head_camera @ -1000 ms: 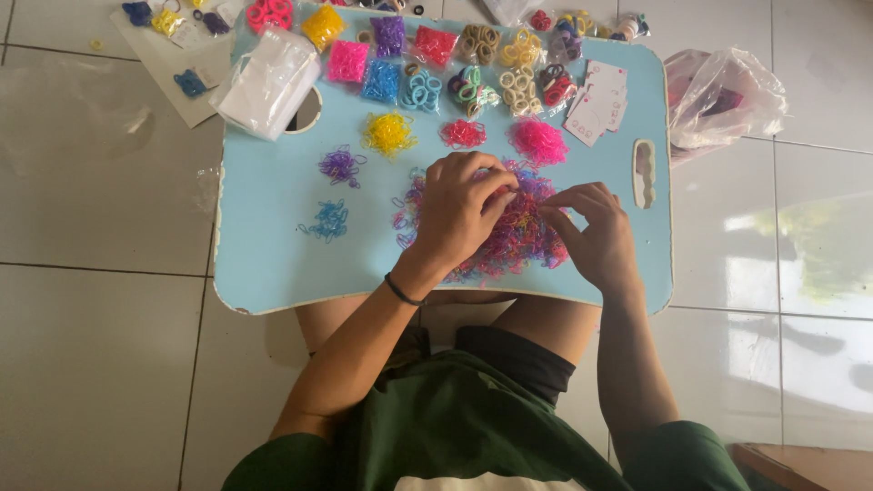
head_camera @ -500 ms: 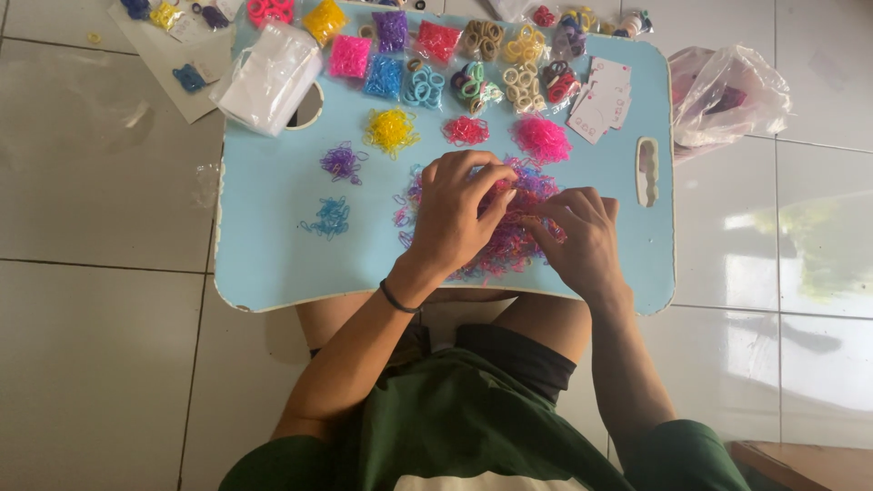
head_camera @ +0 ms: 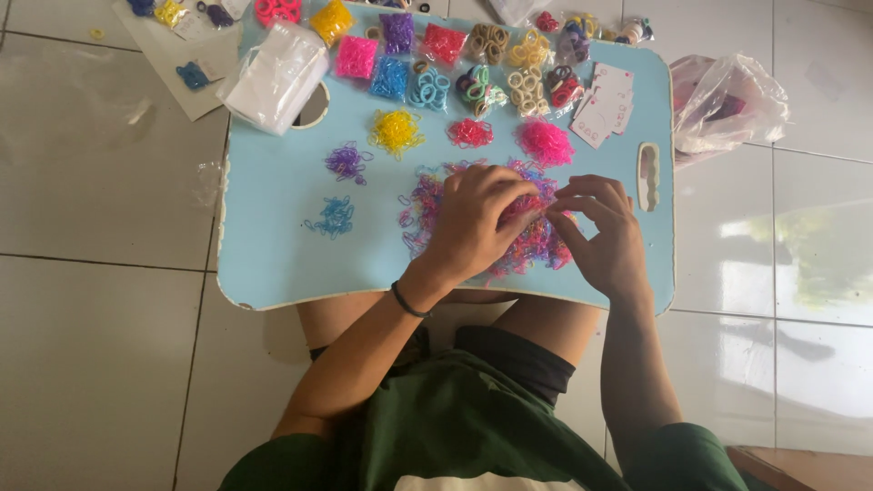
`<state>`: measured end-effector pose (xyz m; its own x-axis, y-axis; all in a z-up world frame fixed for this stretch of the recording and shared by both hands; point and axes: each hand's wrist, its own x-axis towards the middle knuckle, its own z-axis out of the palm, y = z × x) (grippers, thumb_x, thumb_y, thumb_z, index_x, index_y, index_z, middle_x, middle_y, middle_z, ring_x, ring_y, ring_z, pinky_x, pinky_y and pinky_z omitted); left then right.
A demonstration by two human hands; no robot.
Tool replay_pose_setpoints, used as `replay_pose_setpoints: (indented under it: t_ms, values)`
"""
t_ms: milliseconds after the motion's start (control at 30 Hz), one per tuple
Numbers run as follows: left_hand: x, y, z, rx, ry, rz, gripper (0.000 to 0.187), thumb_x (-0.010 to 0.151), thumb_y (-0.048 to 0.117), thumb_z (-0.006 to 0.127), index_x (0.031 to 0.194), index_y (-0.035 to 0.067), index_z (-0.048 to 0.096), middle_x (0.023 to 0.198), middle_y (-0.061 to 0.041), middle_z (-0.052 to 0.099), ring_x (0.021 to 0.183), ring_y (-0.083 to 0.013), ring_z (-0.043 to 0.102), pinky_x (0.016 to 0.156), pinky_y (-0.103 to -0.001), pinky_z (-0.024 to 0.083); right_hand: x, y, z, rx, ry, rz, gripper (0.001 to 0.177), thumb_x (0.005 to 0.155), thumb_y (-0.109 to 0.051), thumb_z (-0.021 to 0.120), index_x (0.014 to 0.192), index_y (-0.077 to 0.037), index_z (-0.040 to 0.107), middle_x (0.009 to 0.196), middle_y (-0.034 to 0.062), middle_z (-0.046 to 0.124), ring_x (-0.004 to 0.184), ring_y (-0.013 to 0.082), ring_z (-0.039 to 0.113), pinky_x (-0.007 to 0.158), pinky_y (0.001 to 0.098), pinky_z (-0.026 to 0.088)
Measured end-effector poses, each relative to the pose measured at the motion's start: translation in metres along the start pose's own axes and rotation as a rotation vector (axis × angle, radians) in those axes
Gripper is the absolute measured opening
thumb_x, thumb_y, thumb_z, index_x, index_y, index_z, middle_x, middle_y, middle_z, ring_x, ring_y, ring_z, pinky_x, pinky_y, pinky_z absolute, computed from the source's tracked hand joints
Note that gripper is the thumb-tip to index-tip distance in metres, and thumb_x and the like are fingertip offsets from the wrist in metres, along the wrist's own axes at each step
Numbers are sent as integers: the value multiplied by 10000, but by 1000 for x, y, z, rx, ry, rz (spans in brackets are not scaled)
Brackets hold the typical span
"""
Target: Sorting through a pile of colorful rubber bands on a small table
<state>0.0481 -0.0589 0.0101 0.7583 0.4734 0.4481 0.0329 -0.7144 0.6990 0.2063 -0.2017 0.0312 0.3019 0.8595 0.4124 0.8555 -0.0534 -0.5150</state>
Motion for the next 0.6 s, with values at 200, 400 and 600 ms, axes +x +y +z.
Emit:
replay_pose_setpoints:
  t_ms: [200, 400, 600]
  values:
    - [0, -13, 22, 59, -26, 31, 145, 1001, 308, 684, 1105, 208, 699, 1125, 28, 596, 1214, -208, 559, 1028, -560, 399, 4, -8, -3, 59, 1, 29, 83, 969, -162, 797, 978, -89, 757, 1080, 75, 709, 1231, 333, 629, 929, 417, 451]
    - [1, -17, 19, 73, -32, 26, 93, 998, 264, 672, 1074, 215, 688, 1107, 35, 585, 1191, -199, 562, 1024, -547, 392, 5, -11, -5, 154, -5, 99, 87, 970, -125, 784, 980, -43, 757, 1051, 112, 717, 1200, 338, 645, 943, 441, 492]
    - [1, -13, 21, 54, -45, 9, 166, 971, 264, 693, 1128, 221, 661, 1188, 51, 544, 1261, -195, 517, 1052, -551, 369, 7, -13, -2, 251, -17, 185, 87, 957, -126, 783, 986, -51, 749, 1050, 93, 721, 1188, 296, 661, 928, 400, 514]
